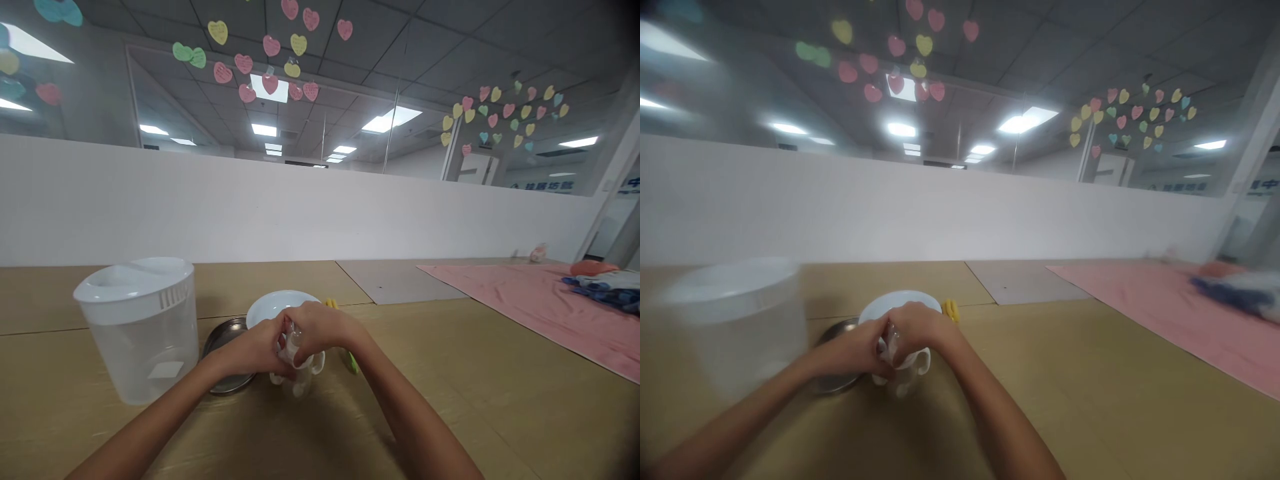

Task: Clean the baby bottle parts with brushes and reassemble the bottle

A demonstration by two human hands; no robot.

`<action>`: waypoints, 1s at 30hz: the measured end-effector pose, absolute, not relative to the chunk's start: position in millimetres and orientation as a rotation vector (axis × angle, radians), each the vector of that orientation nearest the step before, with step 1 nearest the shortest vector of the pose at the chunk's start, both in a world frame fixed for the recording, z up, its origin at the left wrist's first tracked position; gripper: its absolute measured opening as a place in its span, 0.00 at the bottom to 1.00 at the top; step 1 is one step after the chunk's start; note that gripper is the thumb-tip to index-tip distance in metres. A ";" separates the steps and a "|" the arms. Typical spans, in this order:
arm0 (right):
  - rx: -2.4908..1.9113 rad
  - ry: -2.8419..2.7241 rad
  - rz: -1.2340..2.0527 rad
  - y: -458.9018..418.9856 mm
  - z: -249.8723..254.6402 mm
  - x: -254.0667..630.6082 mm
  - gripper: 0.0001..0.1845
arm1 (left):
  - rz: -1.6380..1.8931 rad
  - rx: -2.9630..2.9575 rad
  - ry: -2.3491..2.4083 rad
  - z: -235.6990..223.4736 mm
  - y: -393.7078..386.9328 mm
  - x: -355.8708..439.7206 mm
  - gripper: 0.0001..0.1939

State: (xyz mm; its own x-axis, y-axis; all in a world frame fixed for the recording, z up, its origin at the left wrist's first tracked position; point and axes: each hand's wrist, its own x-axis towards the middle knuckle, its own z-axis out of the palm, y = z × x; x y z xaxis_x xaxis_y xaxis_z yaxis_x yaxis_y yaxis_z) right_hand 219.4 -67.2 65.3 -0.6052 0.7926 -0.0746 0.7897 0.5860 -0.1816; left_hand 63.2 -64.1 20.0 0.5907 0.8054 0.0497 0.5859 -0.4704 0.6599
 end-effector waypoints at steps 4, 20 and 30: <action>-1.405 -2.812 0.289 -68.4 67.3 217.0 0.23 | 0.525 2.187 1.088 12.1 -59.0 64.5 0.30; -1.376 -2.863 0.212 -62.7 64.5 217.1 0.25 | 0.526 2.192 1.108 11.0 -59.9 65.0 0.26; -1.351 -2.566 0.657 -59.6 88.0 260.2 0.37 | 0.389 2.293 1.092 15.1 -58.7 63.8 0.23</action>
State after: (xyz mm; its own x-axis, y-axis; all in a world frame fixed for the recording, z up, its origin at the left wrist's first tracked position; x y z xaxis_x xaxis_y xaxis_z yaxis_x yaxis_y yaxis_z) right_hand 260.2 -59.6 88.0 -0.5759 0.8156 -0.0555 0.7419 0.4929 -0.4546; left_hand 63.8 -58.7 15.1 0.6252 0.7802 0.0186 0.6161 -0.5081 0.6018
